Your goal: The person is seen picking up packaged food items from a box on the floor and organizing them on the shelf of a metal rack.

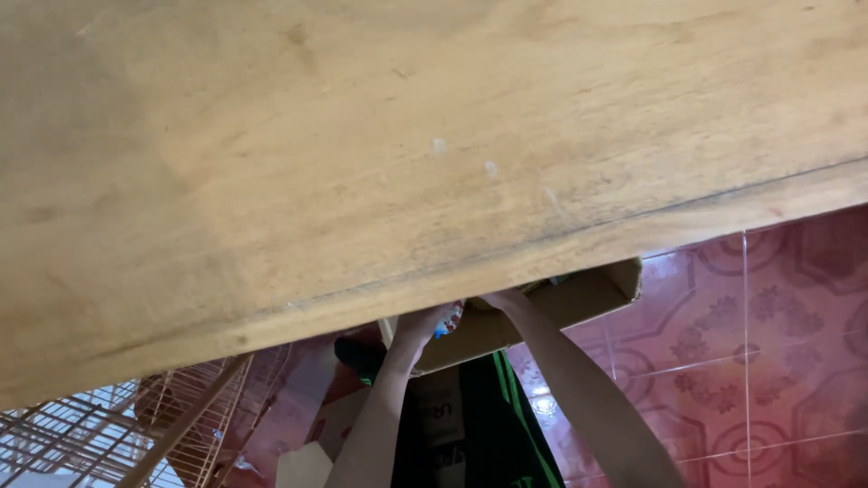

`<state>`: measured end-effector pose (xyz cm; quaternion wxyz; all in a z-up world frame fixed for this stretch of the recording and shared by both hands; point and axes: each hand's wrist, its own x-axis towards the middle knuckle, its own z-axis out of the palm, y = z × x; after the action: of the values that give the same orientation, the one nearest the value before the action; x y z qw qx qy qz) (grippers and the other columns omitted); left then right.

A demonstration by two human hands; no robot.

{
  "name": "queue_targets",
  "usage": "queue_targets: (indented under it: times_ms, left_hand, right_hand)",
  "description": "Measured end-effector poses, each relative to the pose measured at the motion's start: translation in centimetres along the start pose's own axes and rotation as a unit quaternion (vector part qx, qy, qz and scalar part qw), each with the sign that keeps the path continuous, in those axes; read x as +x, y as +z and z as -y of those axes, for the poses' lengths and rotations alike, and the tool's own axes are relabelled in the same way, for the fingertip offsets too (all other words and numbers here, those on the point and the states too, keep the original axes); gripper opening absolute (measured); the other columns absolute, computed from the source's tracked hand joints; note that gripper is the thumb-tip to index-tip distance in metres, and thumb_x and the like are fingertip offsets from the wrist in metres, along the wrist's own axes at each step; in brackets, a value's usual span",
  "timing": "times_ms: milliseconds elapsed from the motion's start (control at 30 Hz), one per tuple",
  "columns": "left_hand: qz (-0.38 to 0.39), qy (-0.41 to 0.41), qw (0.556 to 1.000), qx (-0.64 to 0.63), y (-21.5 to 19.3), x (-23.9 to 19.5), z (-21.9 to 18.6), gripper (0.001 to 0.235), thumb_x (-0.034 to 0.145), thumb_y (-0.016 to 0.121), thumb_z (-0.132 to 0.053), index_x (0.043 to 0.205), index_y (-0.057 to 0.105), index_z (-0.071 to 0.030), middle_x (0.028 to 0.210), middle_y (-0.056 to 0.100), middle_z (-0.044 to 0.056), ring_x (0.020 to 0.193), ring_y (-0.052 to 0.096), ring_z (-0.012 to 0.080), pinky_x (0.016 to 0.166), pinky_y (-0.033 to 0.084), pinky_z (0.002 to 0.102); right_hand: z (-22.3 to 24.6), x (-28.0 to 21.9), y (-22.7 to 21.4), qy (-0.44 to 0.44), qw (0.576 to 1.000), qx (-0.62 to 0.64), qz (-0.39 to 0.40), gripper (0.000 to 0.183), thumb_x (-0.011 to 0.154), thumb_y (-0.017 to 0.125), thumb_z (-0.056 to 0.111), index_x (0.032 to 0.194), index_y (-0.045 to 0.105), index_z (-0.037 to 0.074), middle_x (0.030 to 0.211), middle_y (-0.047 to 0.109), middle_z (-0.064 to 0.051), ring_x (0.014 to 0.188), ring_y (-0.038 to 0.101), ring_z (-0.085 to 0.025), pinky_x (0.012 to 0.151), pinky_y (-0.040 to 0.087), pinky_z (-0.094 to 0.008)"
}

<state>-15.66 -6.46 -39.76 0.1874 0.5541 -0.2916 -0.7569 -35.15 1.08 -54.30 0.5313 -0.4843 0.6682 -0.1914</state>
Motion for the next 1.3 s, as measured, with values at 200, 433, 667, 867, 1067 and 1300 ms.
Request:
queue_targets:
  times_ms: [200, 433, 667, 867, 1067, 1300]
  left_hand:
    - [-0.06, -0.037, 0.997, 0.008, -1.7, -1.6, -2.3, 0.029, 0.101, 0.059, -0.028, 0.106, 0.07, -0.002, 0.08, 0.074, 0.013, 0.065, 0.072, 0.0196, 0.053, 0.056, 0.033]
    - [-0.085, -0.039, 0.995, -0.029, -4.5, -4.2, -2.1, 0.023, 0.087, 0.075, -0.011, 0.106, 0.069, 0.0, 0.09, 0.074, 0.01, 0.078, 0.072, 0.0182, 0.066, 0.058, 0.033]
    - [-0.126, -0.055, 0.989, -0.054, -5.6, -7.0, -2.5, 0.036, 0.084, 0.08, -0.018, 0.116, 0.073, -0.001, 0.097, 0.078, 0.005, 0.081, 0.072, 0.0131, 0.073, 0.057, 0.031]
    - [-0.123, -0.087, 0.987, -0.052, -6.6, -8.8, -2.1, 0.036, 0.087, 0.08, -0.021, 0.114, 0.073, 0.001, 0.099, 0.078, 0.008, 0.082, 0.072, 0.0137, 0.075, 0.057, 0.031]
    - [-0.107, -0.071, 0.985, -0.118, -8.9, -10.7, -0.8, 0.039, 0.086, 0.078, -0.019, 0.119, 0.069, 0.0, 0.103, 0.078, 0.007, 0.087, 0.073, 0.0143, 0.081, 0.058, 0.032]
    - [-0.111, -0.155, 0.971, -0.147, -9.5, -13.9, -3.0, 0.04, 0.091, 0.07, -0.022, 0.127, 0.064, -0.005, 0.109, 0.075, 0.003, 0.095, 0.073, 0.014, 0.086, 0.058, 0.035]
  right_hand:
    - [4.2, 1.5, -0.1, 0.02, 0.996, 0.082, -0.025, 0.054, 0.103, 0.056, 0.039, 0.144, 0.043, 0.006, 0.148, 0.046, -0.02, 0.137, 0.045, -0.037, 0.113, 0.037, -0.049]
    - [10.6, 3.6, -1.4, 0.04, 0.979, 0.186, -0.068, 0.042, 0.105, 0.056, 0.036, 0.135, 0.048, 0.008, 0.138, 0.052, -0.017, 0.13, 0.051, -0.035, 0.109, 0.043, -0.05]
    - [9.0, 4.8, -0.9, 0.054, 0.958, 0.265, -0.099, 0.03, 0.106, 0.055, 0.033, 0.126, 0.052, 0.01, 0.127, 0.057, -0.013, 0.122, 0.057, -0.032, 0.104, 0.049, -0.05]
    - [9.0, 2.6, -1.3, 0.09, 0.928, 0.339, -0.127, 0.02, 0.108, 0.054, 0.03, 0.118, 0.055, 0.012, 0.119, 0.062, -0.01, 0.116, 0.063, -0.03, 0.1, 0.054, -0.05]
    - [2.2, -0.1, -0.8, 0.112, 0.897, 0.403, -0.144, 0.014, 0.109, 0.054, 0.027, 0.11, 0.059, 0.014, 0.11, 0.067, -0.006, 0.11, 0.068, -0.028, 0.096, 0.059, -0.051]
    - [12.0, -10.1, -7.7, 0.024, 0.663, 0.744, -0.084, 0.007, 0.111, 0.055, 0.018, 0.112, 0.059, 0.013, 0.12, 0.067, -0.008, 0.111, 0.067, -0.026, 0.096, 0.056, -0.049]
